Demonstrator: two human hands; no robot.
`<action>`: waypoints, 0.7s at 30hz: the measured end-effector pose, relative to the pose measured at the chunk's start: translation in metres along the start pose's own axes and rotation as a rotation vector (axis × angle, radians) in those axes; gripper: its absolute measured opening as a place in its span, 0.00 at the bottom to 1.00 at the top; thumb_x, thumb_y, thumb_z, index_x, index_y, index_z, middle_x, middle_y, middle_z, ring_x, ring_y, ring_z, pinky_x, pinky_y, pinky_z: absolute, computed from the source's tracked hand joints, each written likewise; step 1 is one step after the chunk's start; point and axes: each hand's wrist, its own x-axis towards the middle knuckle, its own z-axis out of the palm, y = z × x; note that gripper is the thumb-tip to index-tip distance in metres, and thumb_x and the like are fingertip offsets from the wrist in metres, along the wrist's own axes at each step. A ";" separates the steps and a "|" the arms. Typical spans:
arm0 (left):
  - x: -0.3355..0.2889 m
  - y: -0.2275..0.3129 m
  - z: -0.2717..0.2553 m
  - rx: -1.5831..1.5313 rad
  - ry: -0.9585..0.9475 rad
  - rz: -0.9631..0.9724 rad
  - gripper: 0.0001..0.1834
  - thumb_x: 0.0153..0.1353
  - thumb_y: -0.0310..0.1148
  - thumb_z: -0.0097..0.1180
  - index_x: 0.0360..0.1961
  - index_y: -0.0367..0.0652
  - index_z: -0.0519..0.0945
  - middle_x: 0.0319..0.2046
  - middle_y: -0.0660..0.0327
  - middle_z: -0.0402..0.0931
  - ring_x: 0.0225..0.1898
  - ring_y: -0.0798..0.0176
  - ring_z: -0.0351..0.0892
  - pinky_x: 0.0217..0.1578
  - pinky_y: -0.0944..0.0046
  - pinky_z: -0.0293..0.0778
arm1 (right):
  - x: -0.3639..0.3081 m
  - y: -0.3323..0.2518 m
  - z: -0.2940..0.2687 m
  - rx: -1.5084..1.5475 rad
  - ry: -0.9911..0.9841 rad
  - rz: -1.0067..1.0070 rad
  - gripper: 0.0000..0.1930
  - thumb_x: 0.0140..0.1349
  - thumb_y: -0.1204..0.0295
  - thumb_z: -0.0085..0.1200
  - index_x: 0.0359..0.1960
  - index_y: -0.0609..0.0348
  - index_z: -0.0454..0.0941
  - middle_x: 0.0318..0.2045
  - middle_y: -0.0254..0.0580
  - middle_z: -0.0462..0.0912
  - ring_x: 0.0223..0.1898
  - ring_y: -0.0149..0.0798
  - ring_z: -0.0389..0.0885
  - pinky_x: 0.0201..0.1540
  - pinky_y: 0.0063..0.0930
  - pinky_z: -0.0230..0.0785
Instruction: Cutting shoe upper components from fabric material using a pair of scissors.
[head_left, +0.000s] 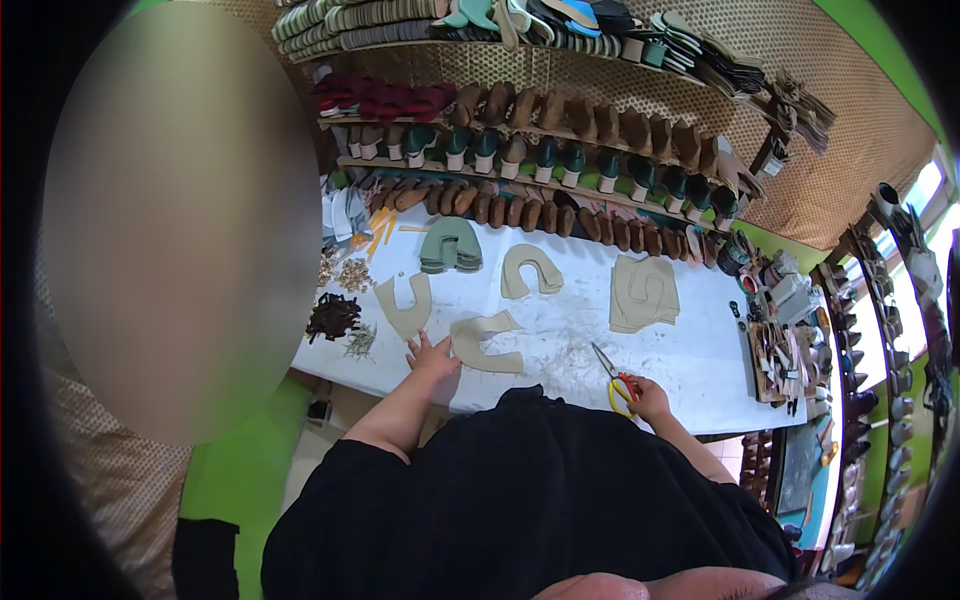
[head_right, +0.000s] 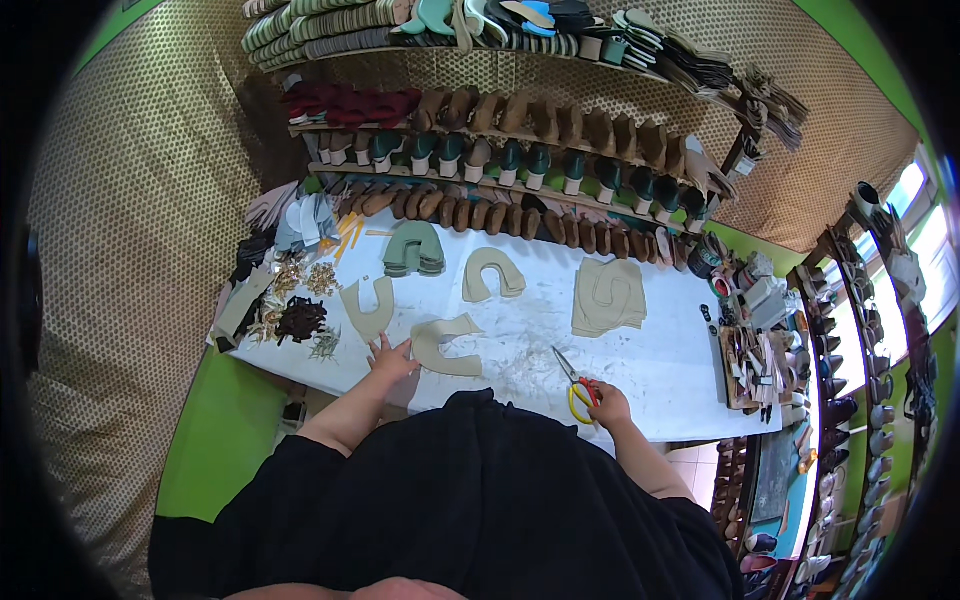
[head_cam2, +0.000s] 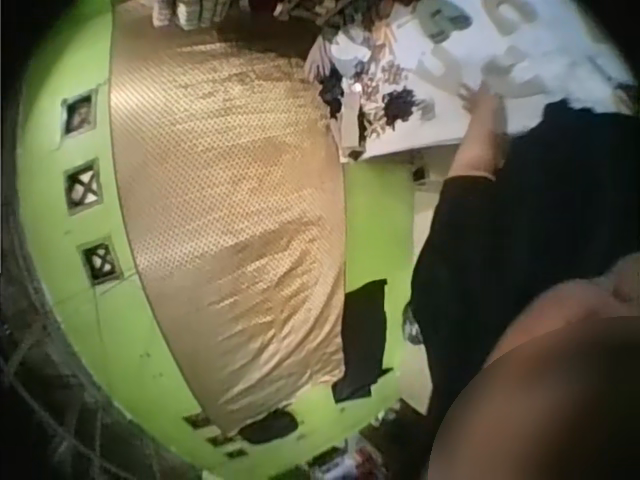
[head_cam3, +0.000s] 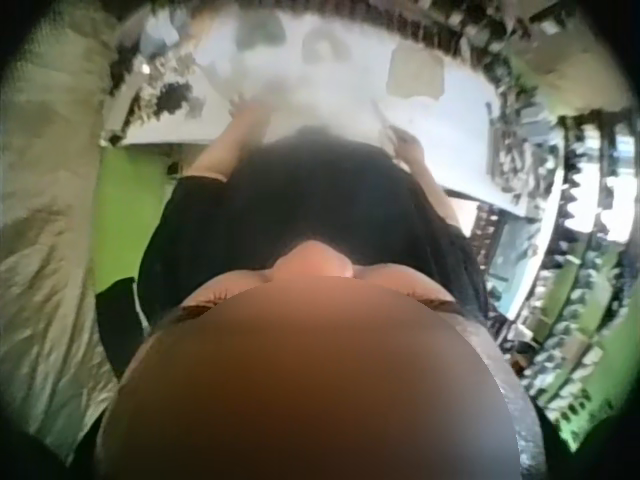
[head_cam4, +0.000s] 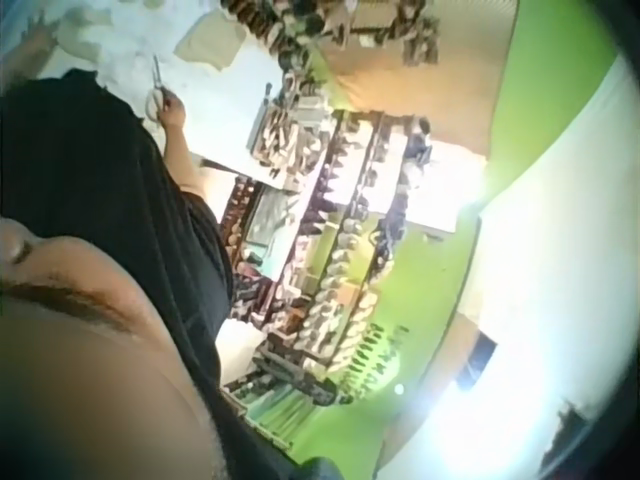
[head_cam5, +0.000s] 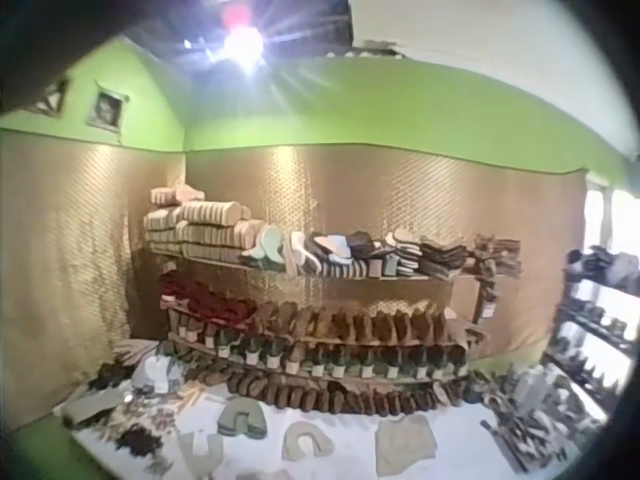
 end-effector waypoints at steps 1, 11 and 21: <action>0.003 -0.003 0.001 -0.016 -0.004 -0.008 0.37 0.60 0.53 0.58 0.71 0.77 0.61 0.77 0.45 0.27 0.75 0.30 0.25 0.69 0.30 0.39 | 0.002 0.000 0.002 -0.003 -0.004 -0.003 0.34 0.40 0.69 0.68 0.56 0.53 0.78 0.46 0.46 0.84 0.49 0.44 0.82 0.55 0.33 0.74; 0.005 -0.015 0.012 -0.049 0.105 0.024 0.28 0.66 0.41 0.53 0.66 0.81 0.68 0.76 0.46 0.36 0.75 0.31 0.30 0.69 0.30 0.40 | 0.011 0.006 0.006 -0.005 -0.030 0.008 0.33 0.42 0.72 0.68 0.56 0.56 0.77 0.47 0.48 0.79 0.48 0.45 0.81 0.55 0.32 0.74; 0.003 -0.033 0.021 0.094 0.167 0.202 0.30 0.68 0.47 0.48 0.71 0.75 0.61 0.77 0.48 0.37 0.76 0.39 0.35 0.70 0.34 0.40 | 0.021 0.013 0.010 0.069 -0.049 -0.028 0.33 0.40 0.73 0.68 0.54 0.63 0.76 0.45 0.47 0.80 0.46 0.40 0.81 0.53 0.30 0.75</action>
